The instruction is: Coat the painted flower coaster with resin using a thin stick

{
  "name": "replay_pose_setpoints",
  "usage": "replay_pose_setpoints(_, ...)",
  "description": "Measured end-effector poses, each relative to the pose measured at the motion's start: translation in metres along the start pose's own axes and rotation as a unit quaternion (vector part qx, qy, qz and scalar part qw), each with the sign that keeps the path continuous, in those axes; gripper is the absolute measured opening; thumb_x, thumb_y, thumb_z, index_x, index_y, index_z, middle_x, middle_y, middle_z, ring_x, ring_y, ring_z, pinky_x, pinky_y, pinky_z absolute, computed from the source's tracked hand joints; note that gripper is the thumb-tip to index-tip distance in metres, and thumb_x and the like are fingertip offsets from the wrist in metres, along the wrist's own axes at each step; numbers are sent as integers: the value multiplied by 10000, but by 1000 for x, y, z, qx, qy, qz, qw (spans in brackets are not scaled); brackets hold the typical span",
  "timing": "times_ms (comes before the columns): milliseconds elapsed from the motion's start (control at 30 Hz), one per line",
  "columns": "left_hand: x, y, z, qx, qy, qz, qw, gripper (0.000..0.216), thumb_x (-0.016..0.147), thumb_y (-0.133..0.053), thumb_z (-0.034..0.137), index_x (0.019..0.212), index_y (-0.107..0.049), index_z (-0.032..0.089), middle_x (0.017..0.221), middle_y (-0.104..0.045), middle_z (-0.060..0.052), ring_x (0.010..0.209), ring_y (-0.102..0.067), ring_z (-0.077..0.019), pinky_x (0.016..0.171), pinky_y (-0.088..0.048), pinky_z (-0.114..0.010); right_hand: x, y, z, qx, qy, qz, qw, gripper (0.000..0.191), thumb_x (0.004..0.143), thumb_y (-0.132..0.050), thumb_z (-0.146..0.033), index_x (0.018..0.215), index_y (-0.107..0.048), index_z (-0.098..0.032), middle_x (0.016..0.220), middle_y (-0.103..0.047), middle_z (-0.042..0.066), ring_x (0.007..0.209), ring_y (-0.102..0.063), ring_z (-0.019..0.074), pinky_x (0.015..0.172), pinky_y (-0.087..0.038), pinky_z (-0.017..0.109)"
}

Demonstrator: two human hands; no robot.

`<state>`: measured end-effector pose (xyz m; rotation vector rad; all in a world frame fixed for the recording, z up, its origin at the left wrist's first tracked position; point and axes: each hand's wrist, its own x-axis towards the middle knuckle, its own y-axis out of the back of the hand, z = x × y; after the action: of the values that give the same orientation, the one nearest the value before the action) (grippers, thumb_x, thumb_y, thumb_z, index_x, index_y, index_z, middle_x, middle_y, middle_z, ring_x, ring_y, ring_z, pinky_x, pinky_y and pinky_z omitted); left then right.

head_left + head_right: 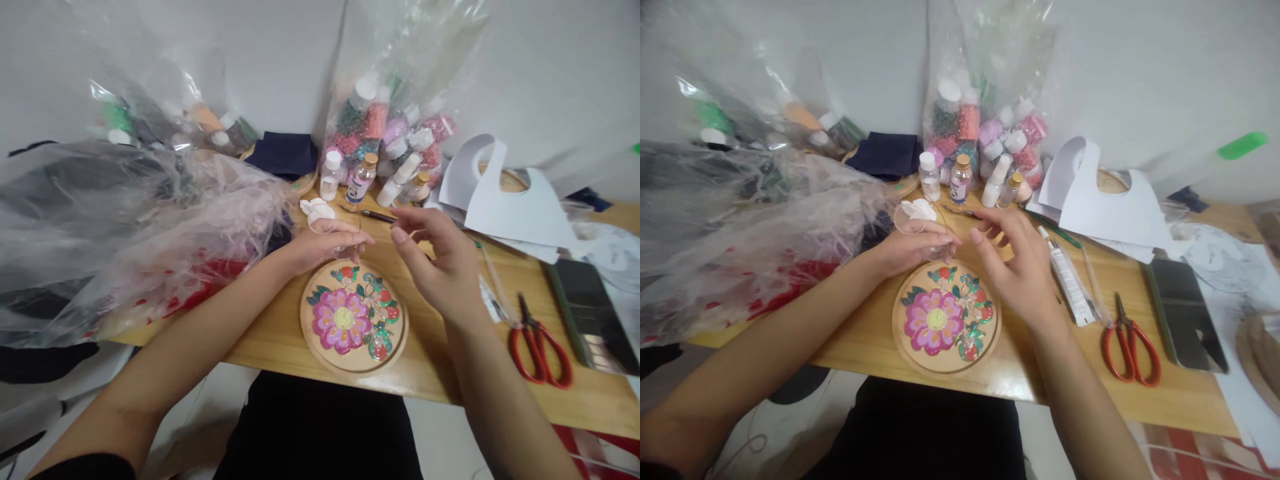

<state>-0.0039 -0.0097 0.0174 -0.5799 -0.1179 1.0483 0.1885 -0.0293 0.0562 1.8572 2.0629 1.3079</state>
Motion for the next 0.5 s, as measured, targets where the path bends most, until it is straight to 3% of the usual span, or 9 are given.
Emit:
replay_pose_setpoints(200,1,-4,-8,76,-34,51,995,89,740,-670,142,672,-703,97,594,-639,-19,565,-571,-71,601,-454,-208,0,-22,-7,8,59,-12,998,244,920,-565,-368,1105,-667,-247,1040,-670,72,986,-621,202,821,-540,375)
replay_pose_setpoints(400,-2,-12,0,90,-7,48,995,146,760,-651,124,618,-654,90,575,-614,-11,532,-561,-74,608,-460,-230,2,-30,0,55,19,8,998,137,896,-609,-329,922,-695,-226,889,-691,32,818,-622,152,671,-521,289)
replay_pose_setpoints(500,-2,-11,1,120,-27,47,991,205,770,-644,124,568,-636,88,572,-619,-28,545,-561,-81,601,-425,-226,2,-30,2,46,29,27,998,107,876,-632,-301,864,-695,-215,827,-676,23,770,-608,143,650,-509,283)
